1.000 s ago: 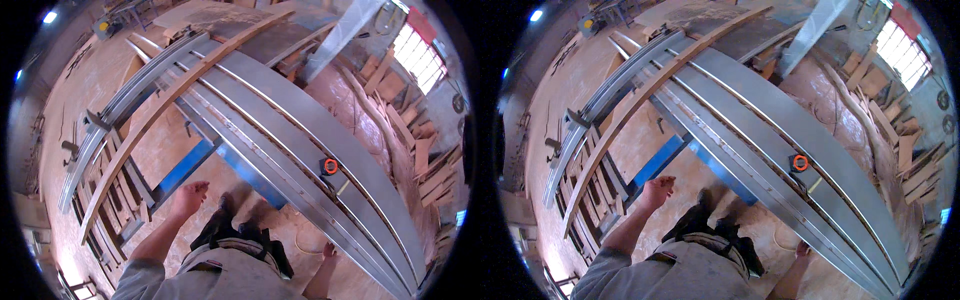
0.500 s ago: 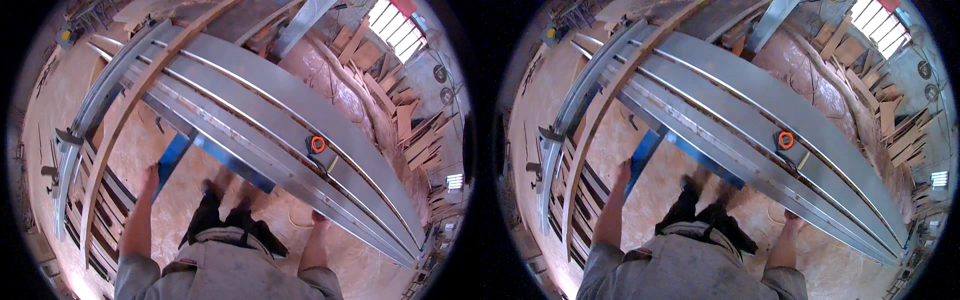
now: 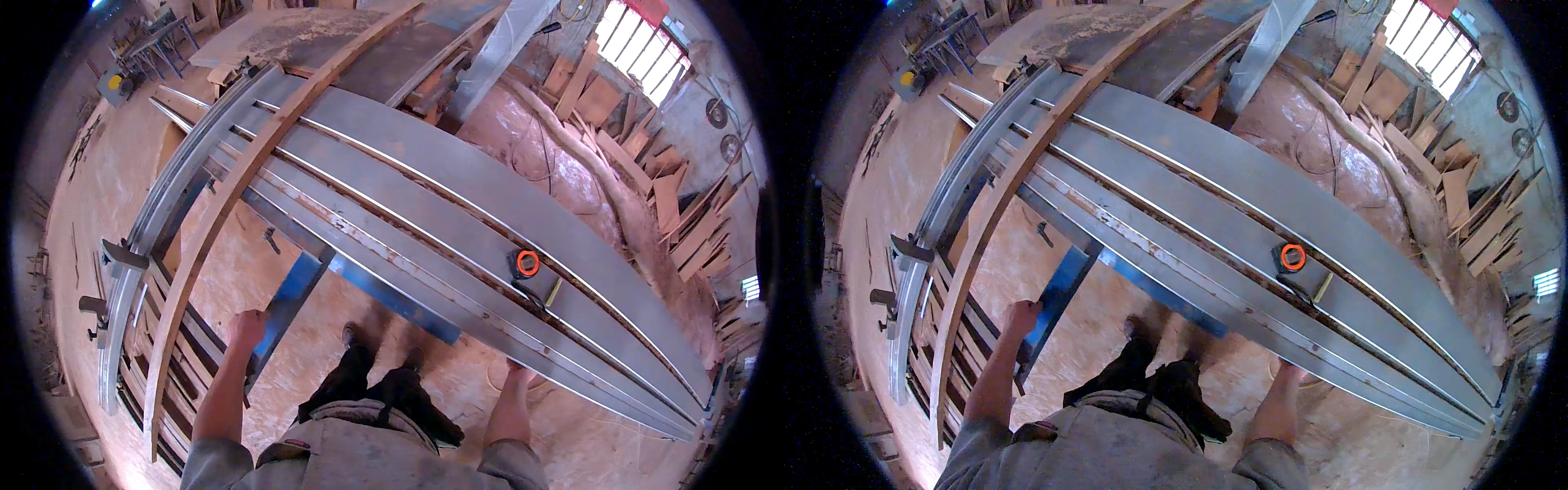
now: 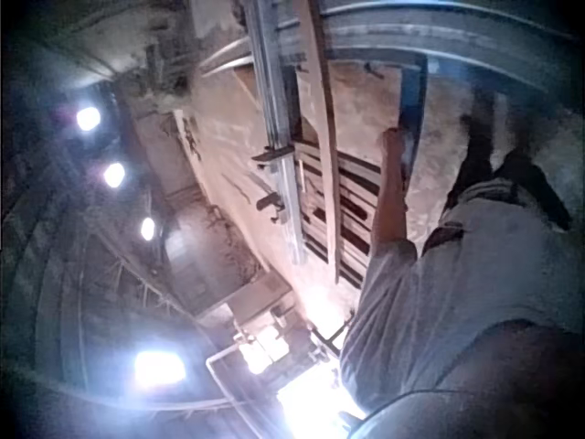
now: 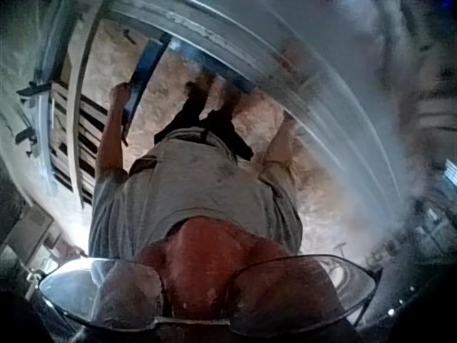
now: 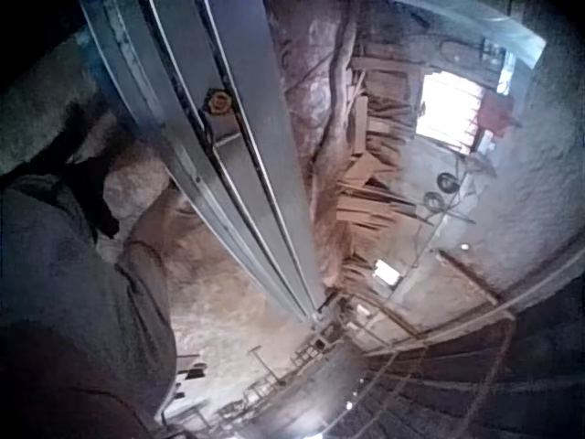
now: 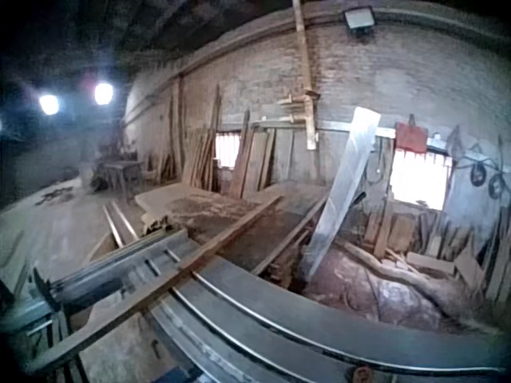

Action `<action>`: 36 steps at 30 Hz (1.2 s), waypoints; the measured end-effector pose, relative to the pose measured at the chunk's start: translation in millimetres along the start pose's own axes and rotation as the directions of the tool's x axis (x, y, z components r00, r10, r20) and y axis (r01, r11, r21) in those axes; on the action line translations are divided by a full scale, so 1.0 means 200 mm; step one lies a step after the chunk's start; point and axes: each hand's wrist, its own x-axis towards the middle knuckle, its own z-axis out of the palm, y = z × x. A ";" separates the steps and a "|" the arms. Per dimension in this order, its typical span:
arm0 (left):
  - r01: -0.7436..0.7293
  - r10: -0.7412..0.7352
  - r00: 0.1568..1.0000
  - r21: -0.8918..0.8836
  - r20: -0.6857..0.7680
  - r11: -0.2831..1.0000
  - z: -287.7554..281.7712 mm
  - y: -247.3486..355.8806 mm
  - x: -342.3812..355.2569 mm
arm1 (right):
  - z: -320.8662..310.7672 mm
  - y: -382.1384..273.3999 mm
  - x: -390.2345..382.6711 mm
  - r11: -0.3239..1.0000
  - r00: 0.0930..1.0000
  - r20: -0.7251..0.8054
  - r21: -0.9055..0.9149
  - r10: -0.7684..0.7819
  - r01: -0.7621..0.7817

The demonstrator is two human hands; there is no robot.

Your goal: The person uses a table saw to cut thin wooden strips. They repeatedly measure the strips with a tape measure, mark them with a pencil, and feed them through the saw blade to trim them to length. The person handles the wood by hand and stacks the cut pieces on the floor.

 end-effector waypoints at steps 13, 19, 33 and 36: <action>-0.114 0.118 0.993 0.115 -0.030 0.987 0.02 -0.12 -0.04 | 0.20 0.05 -0.31 0.985 0.881 0.459 0.168 -0.110 0.036; -0.162 0.172 0.984 0.166 -0.046 0.973 0.02 -0.09 -0.06 | -0.16 -0.06 -0.42 0.769 0.951 0.247 0.565 0.186 -0.298; 0.003 0.022 0.995 -0.266 0.093 0.964 -0.03 -0.10 -0.21 | 1.37 0.11 -1.04 -0.179 0.699 0.665 -0.678 0.263 0.713; -0.198 0.140 0.977 -0.433 -0.161 0.879 -0.09 -0.21 -0.32 | 1.67 0.33 -0.97 -0.255 0.572 0.788 -0.519 0.228 0.816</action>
